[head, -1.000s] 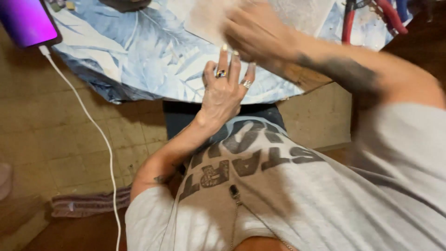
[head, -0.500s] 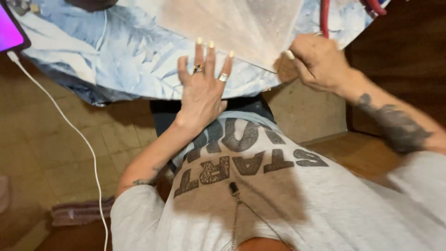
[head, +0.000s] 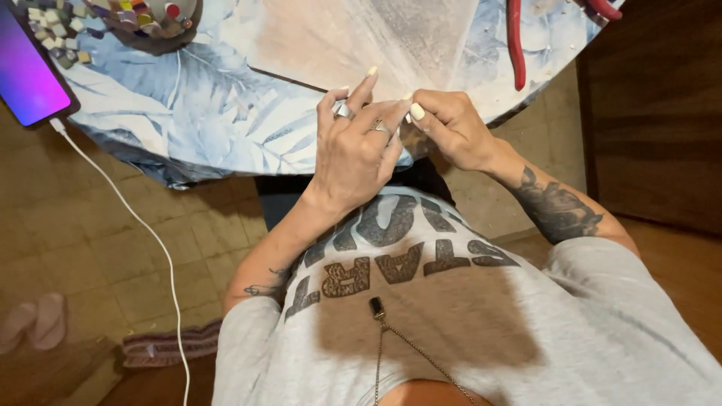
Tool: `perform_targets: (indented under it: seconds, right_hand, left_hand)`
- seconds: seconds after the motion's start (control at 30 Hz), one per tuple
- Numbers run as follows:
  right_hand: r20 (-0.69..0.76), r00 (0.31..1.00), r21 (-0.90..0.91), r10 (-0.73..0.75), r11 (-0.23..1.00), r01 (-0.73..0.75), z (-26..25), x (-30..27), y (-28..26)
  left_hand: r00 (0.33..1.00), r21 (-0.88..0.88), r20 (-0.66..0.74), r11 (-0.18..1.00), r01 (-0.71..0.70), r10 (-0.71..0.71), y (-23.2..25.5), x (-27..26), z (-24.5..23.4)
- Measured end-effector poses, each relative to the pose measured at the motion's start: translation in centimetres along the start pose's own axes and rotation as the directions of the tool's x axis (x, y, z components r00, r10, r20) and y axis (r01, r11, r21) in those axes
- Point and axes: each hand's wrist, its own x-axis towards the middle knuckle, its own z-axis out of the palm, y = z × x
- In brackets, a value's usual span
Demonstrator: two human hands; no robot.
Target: Applying small colored mosaic tiles to a decorative pot using adhesive and tile nippers.
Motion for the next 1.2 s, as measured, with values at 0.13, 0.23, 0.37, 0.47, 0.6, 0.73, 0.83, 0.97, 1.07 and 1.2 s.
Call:
perform_targets:
  seconds: [0.13,0.23,0.37,0.47,0.6,0.73,0.83,0.97,1.07,1.2]
  right_hand:
    - [-0.047,0.998,0.027,0.052,0.998,-0.051,0.2,0.1,0.1]
    - [-0.126,0.992,0.052,0.030,0.998,-0.023,0.7,0.1,1.1]
    - [-0.173,0.983,-0.023,-0.061,0.998,0.058,1.5,0.4,-0.1]
    - [-0.151,0.981,-0.051,-0.120,0.992,0.113,1.4,0.5,1.0]
    - [-0.101,0.988,-0.004,-0.119,0.993,0.119,1.1,0.6,1.5]
    - [-0.016,0.997,0.134,-0.079,0.988,0.080,1.2,0.6,1.1]
    - [0.000,0.999,0.261,-0.036,0.965,0.035,1.4,0.5,1.2]
    - [-0.002,0.999,0.250,-0.053,0.967,0.052,1.4,0.5,1.8]
    - [0.025,0.998,0.201,-0.051,0.979,0.045,1.2,1.0,0.8]
    - [0.050,0.996,0.134,-0.076,0.989,0.069,0.8,1.2,1.2]
  left_hand:
    - [0.986,0.034,-0.165,0.999,-0.014,0.019,-0.1,0.0,0.2]
    - [0.967,0.056,-0.256,0.998,0.016,-0.001,-0.4,-0.5,1.2]
    - [0.932,0.112,-0.362,0.993,0.038,0.006,-0.6,-0.9,1.9]
    - [0.934,0.104,-0.355,0.995,-0.006,0.043,-0.4,-0.8,1.3]
    - [0.939,0.030,-0.343,0.999,0.016,-0.005,-0.4,-1.0,0.7]
    - [0.949,-0.131,-0.307,0.991,0.029,-0.069,-0.6,-1.3,0.5]
    - [0.942,-0.159,-0.326,0.987,0.022,-0.074,-0.7,-1.5,0.6]
    - [0.935,-0.110,-0.352,0.994,0.007,-0.045,-0.8,-1.5,0.4]
    - [0.935,-0.051,-0.354,0.999,-0.002,-0.016,-0.9,-1.5,0.3]
    - [0.931,-0.050,-0.364,0.999,0.004,-0.022,-1.1,-1.6,0.7]
